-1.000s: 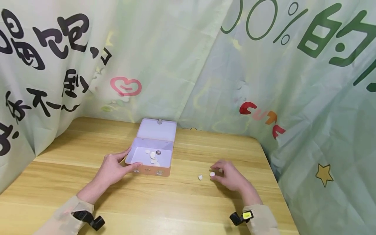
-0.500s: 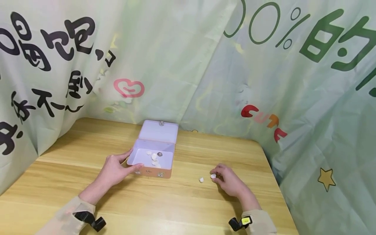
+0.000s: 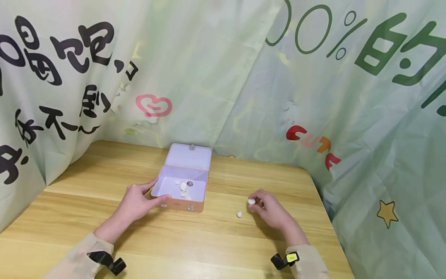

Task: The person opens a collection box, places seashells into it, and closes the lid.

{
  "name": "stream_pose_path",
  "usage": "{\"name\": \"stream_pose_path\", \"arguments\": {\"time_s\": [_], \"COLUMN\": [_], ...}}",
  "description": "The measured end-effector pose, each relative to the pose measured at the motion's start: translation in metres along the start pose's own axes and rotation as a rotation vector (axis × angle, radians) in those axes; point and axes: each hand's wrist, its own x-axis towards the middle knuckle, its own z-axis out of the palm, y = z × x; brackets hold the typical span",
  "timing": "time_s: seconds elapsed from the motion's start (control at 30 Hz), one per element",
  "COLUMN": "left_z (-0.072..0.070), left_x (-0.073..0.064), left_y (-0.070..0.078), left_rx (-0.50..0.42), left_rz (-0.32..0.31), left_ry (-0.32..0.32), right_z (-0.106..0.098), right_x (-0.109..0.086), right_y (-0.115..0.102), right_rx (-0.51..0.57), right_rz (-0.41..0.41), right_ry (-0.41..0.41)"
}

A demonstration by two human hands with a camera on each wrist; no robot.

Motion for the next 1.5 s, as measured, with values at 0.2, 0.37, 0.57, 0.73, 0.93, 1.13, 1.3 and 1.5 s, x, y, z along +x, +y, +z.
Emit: {"name": "stream_pose_path", "arguments": {"time_s": [0.2,0.37,0.57,0.73,0.93,1.13,1.3,1.5], "left_z": [0.000,0.001,0.001,0.002,0.002,0.002,0.001,0.001], "left_x": [-0.001,0.000,-0.001,-0.001,0.001,0.000,0.000,0.000], "left_y": [-0.001,-0.001,-0.002,-0.004,-0.004,-0.005,-0.004,-0.004], "left_rx": [0.004,0.003,0.009,0.004,-0.003,0.006,0.013,0.014], "left_rz": [-0.005,0.002,0.002,0.009,0.020,0.012,0.009,0.014], "left_ry": [-0.001,0.003,0.007,0.014,0.017,0.014,0.011,0.016], "right_z": [-0.003,-0.004,-0.004,-0.001,0.003,0.011,0.021,0.034], "right_x": [0.011,0.024,0.040,0.055,0.075,0.096,0.112,0.128], "right_y": [-0.010,-0.019,-0.033,-0.045,-0.060,-0.076,-0.086,-0.093], "right_rx": [0.038,0.035,0.043,0.052,0.072,0.075,0.084,0.109], "right_rz": [-0.033,-0.049,-0.051,-0.067,-0.108,-0.159,-0.188,-0.186], "right_ry": [0.013,0.017,-0.006,-0.016,-0.010,-0.025,-0.027,-0.035]}}
